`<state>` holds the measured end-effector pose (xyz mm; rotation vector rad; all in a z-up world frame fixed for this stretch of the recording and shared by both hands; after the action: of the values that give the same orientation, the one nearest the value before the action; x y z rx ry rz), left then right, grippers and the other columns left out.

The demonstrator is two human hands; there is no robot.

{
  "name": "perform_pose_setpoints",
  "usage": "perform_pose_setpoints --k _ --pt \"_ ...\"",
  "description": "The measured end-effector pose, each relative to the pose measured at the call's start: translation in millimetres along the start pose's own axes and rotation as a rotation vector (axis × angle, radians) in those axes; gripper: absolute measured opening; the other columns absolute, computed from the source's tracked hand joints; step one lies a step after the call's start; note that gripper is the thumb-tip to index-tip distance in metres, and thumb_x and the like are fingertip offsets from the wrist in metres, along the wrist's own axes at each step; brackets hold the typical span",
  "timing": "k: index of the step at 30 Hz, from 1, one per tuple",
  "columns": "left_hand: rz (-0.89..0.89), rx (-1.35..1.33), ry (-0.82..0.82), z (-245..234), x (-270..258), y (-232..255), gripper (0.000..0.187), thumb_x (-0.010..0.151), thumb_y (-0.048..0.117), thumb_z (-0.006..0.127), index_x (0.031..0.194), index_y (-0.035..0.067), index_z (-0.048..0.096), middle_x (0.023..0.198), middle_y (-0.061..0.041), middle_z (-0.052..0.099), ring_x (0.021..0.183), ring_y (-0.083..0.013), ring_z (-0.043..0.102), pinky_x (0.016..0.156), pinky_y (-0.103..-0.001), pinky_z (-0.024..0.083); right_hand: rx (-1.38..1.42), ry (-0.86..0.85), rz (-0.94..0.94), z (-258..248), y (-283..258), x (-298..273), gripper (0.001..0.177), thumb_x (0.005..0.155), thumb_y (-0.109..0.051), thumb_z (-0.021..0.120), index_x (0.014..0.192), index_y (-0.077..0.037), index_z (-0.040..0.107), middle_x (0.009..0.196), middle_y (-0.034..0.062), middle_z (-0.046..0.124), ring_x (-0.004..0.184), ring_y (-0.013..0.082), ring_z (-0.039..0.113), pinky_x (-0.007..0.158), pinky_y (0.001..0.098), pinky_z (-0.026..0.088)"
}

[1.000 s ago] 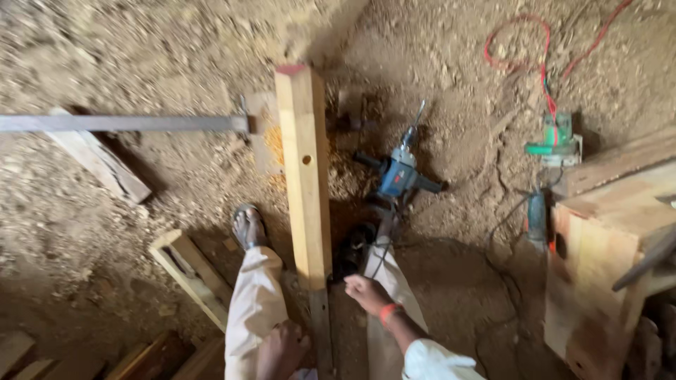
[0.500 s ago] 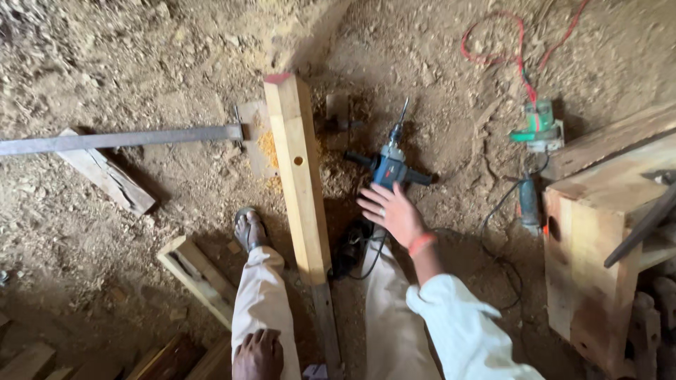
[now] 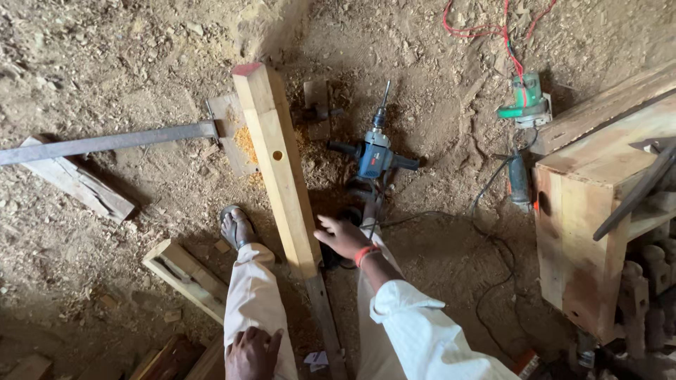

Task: The person sits on the floor and uses a handheld power drill to bore a hole into a rectangular wooden plank. After drilling, the person inspects the hole and then resumes drilling.

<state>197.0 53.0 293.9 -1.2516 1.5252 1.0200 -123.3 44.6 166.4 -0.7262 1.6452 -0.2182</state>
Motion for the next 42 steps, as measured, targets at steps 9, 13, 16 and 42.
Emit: perform_pose_setpoints --k 9,13,16,42 --pt "-0.018 0.083 0.061 -13.9 -12.1 13.8 0.024 0.082 0.037 0.071 0.084 0.014 0.079 0.106 -0.004 0.058 0.116 -0.0225 0.059 0.102 -0.043 0.052 -0.258 0.219 0.114 -8.4 153.6 -88.8 0.035 0.091 -0.037 0.068 0.118 -0.015 0.071 0.111 0.0150 0.076 0.099 0.0368 0.072 0.082 0.0459 0.058" --pt "0.004 0.105 0.069 -13.5 -15.1 20.9 0.022 0.082 0.033 0.069 0.082 0.014 0.079 0.104 -0.004 0.060 0.112 -0.0214 0.061 0.101 -0.043 0.053 -0.267 0.151 0.213 -2.3 181.1 -136.4 0.039 0.088 -0.039 0.068 0.122 -0.019 0.068 0.105 0.0100 0.078 0.095 0.0327 0.073 0.082 0.0441 0.058" --pt "-0.006 0.102 0.101 -10.1 -9.5 22.8 0.023 0.080 0.035 0.070 0.082 0.015 0.079 0.104 -0.004 0.061 0.111 -0.0215 0.062 0.100 -0.044 0.054 -0.273 0.053 0.247 0.2 170.4 -136.7 0.046 0.088 -0.042 0.069 0.129 -0.021 0.065 0.112 0.0082 0.077 0.098 0.0283 0.074 0.085 0.0410 0.057" --pt "0.065 -0.035 0.287 -23.3 -26.7 34.8 0.026 0.078 0.031 0.069 0.066 0.008 0.071 0.089 -0.009 0.067 0.097 -0.0275 0.066 0.089 -0.048 0.052 -0.269 0.013 0.157 17.2 186.9 -206.6 0.033 0.083 -0.029 0.077 0.113 -0.016 0.075 0.124 0.0059 0.074 0.116 0.0293 0.068 0.103 0.0390 0.054"
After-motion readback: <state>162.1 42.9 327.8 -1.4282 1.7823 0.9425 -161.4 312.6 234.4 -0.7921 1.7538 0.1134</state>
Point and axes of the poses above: each hand's wrist, its own x-axis towards the middle knuckle, its own z-axis out of the palm, y = z × x, the point moved 8 cm from there along x, towards the middle knuckle
